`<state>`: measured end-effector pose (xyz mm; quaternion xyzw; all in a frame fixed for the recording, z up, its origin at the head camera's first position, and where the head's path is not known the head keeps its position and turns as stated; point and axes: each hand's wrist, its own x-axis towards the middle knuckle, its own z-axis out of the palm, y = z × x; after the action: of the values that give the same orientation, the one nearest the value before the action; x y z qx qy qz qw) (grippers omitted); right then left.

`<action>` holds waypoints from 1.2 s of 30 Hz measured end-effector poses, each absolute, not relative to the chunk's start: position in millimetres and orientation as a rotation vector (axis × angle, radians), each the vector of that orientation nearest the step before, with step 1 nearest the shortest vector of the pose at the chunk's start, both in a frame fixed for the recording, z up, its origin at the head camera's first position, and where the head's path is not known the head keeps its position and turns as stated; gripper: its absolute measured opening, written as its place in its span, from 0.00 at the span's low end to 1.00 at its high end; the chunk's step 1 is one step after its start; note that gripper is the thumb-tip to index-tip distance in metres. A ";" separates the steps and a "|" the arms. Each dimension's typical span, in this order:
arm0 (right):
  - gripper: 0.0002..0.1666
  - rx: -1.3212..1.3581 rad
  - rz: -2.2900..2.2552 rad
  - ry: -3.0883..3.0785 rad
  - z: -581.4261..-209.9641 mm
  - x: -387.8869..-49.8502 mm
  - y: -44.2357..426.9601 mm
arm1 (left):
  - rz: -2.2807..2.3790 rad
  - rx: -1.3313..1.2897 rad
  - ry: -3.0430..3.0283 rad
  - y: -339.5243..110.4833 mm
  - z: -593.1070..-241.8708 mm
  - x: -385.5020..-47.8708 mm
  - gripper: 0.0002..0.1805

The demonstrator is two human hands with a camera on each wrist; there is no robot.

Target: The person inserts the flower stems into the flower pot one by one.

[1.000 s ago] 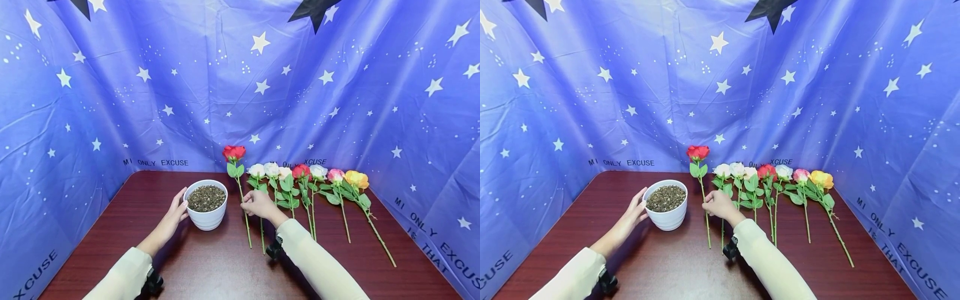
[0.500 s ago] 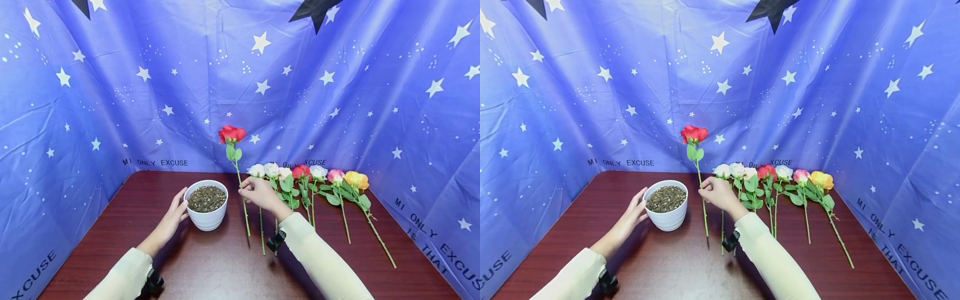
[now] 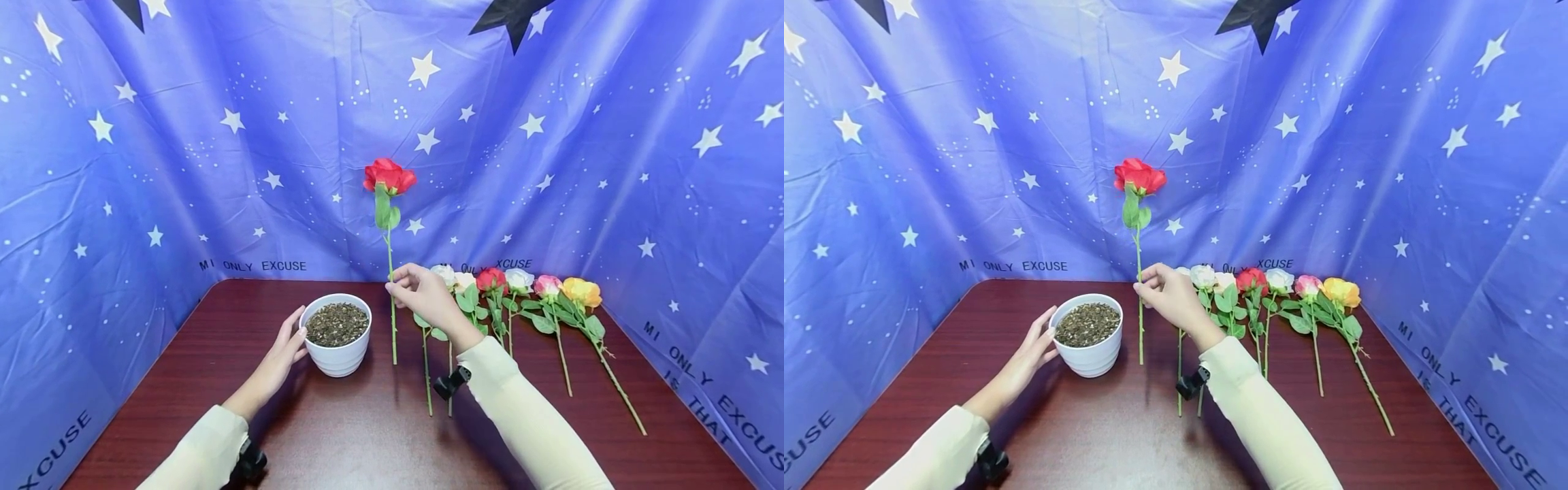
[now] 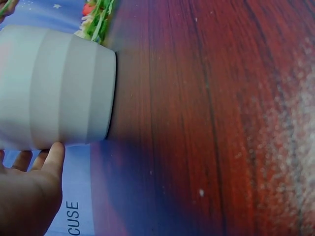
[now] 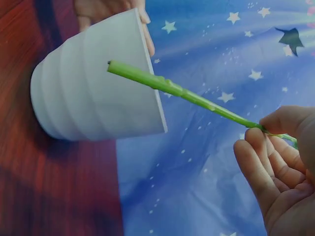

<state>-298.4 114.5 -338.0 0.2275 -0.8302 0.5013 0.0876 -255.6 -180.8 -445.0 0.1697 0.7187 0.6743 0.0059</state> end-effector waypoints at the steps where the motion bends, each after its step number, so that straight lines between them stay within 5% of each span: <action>1: 0.09 0.693 1.501 -2.445 -335.8 -297.9 113.1 | 2.110 0.533 2.250 -180.5 -444.9 -255.8 0.31; 15: 0.09 0.811 1.341 -2.269 -305.7 -305.4 79.1 | 2.106 0.507 2.249 -180.6 -442.6 -254.4 0.31; 36: 0.12 0.848 1.245 -2.236 -307.8 -322.9 30.9 | 2.097 0.527 2.234 -179.1 -441.6 -253.7 0.31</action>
<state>-322.9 30.9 -307.8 0.3069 -0.8088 0.4504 0.2210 -253.7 -179.1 -441.6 0.1694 0.7184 0.6745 0.0165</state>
